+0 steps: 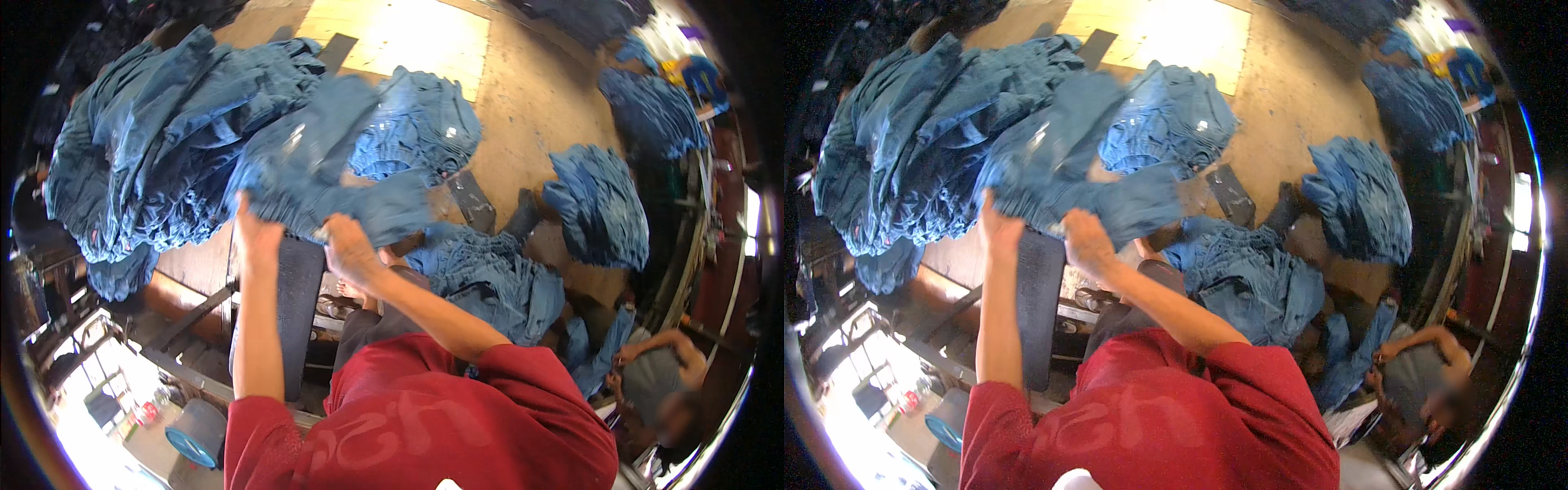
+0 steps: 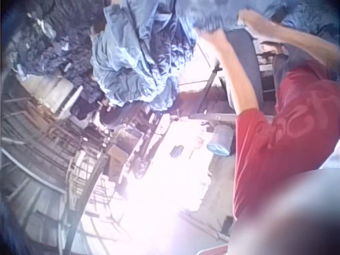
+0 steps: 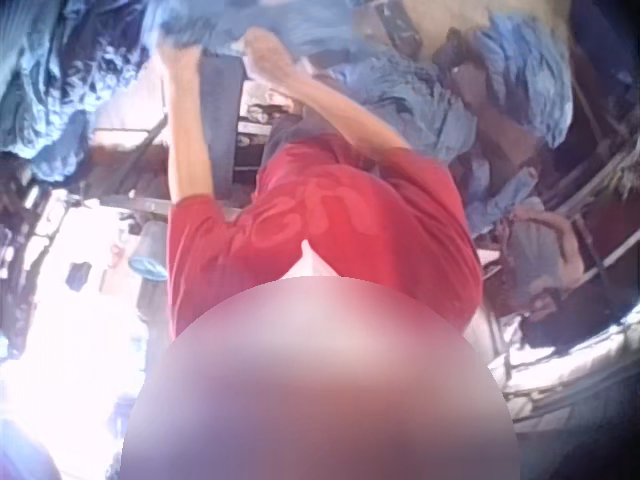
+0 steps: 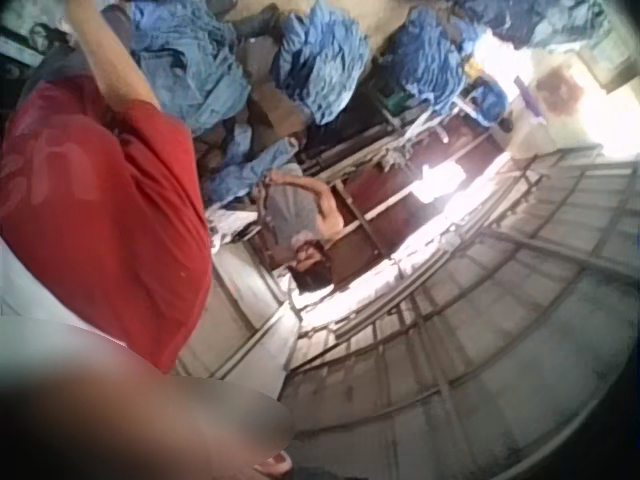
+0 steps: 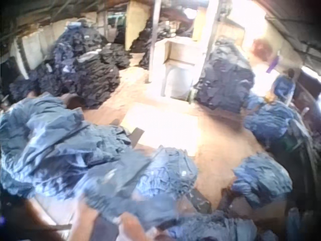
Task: The person repeatedly picks up denim jeans from a pile, uses a small tool to pull out loose threads from seams and edges, and places the jeans back on the pile. The process is repeated for several pairs of jeans throughout the clip.
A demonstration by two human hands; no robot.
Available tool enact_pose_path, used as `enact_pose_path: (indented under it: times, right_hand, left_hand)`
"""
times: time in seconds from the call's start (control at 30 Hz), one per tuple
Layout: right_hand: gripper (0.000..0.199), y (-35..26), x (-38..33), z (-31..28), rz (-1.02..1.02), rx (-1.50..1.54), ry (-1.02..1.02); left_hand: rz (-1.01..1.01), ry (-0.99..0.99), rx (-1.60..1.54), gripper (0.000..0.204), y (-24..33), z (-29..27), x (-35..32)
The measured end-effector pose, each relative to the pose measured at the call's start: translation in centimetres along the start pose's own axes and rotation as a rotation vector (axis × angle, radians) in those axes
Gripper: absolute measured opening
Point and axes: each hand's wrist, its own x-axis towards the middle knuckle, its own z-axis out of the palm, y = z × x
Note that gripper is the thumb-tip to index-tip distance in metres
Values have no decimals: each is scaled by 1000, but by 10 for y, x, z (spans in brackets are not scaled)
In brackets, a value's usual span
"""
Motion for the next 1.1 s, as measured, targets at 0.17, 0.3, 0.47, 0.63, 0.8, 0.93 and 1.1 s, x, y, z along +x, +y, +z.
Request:
enact_pose_path:
  times: [0.17, 0.3, 0.47, 0.63, 0.8, 0.93, 1.1]
  right_hand:
    - [29, -43, -102, -8, -90, -15, -138]
    - [22, -85, -159, -30, -184, -28, -334]
    - [29, -151, -191, -19, -257, 394, -770]
    - [36, -152, -128, -10, -392, 490, -471]
    - [79, -108, 16, -5, -176, -188, 135]
    - [75, -96, 55, 36, 41, -206, -90]
    - [25, -64, 55, 36, -352, -215, -274]
  left_hand:
    - [68, 61, -6, 53, -8, -104, -112]
    - [27, 248, -33, 48, -33, -175, -160]
    - [71, 462, 68, 44, 12, -268, -236]
    - [231, 338, 54, 53, 53, -326, -290]
    - [262, 461, 68, 47, 58, -339, -300]
    - [297, 430, 101, 58, 53, -321, -296]
    - [405, 1042, 608, 64, 45, -310, -304]
